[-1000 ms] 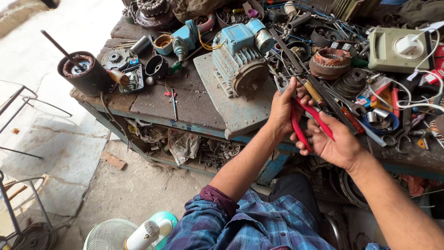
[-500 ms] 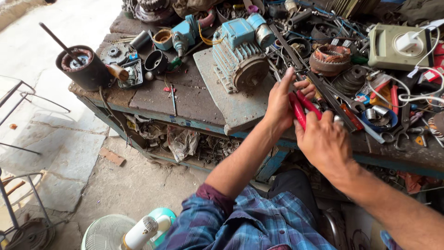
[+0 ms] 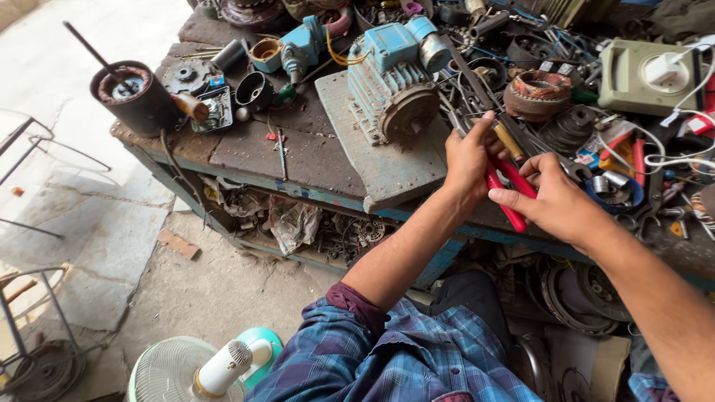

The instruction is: The person uses red-handled pliers to repeatedly pull and adjust wires on a blue electric motor placed on a cluttered workbench. The hands reposition the motor and continue manipulating the wiring throughout the clip.

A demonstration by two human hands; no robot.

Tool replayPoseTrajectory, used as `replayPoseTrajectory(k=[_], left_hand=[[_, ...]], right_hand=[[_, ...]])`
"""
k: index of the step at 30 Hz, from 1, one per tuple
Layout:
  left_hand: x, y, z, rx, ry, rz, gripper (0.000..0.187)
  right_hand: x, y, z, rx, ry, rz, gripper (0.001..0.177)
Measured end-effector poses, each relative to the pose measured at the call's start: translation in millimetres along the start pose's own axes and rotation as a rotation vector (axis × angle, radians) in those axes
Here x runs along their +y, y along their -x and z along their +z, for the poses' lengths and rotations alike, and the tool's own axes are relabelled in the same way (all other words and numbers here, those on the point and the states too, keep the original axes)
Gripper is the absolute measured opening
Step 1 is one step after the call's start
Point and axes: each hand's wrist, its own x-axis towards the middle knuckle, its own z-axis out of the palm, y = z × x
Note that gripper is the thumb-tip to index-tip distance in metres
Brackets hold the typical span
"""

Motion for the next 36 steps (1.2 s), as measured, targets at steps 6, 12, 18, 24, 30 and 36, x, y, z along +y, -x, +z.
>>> replayPoseTrajectory(k=[6,12,18,24,30,36], left_hand=[[0,-2,-1,-0.028,-0.008,-0.026,0.022],[1,0,-8,-0.074,0.040,-0.025,0.021],[6,-1,-27,-0.265,0.106,-0.087,0.016],[0,-8,-39,-0.312,0.096,-0.069,0.020],[-12,-10,-40,-0.229,0.026,-0.037,0.039],[-6,-9,-35,-0.150,0.032,-0.011,0.039]], right_hand=[[21,-18,-11,-0.267,-0.680,0.125,0.064],[37,-7,17,-0.571,-1.314,0.046,0.072],[57,6,57,-0.650,-1.665,-0.067,0.046],[36,1,59,-0.766,-1.698,0.028,0.046],[6,2,30,-0.210,-0.729,0.162,0.042],[-14,29,58,0.414,0.776,-0.295,0.049]])
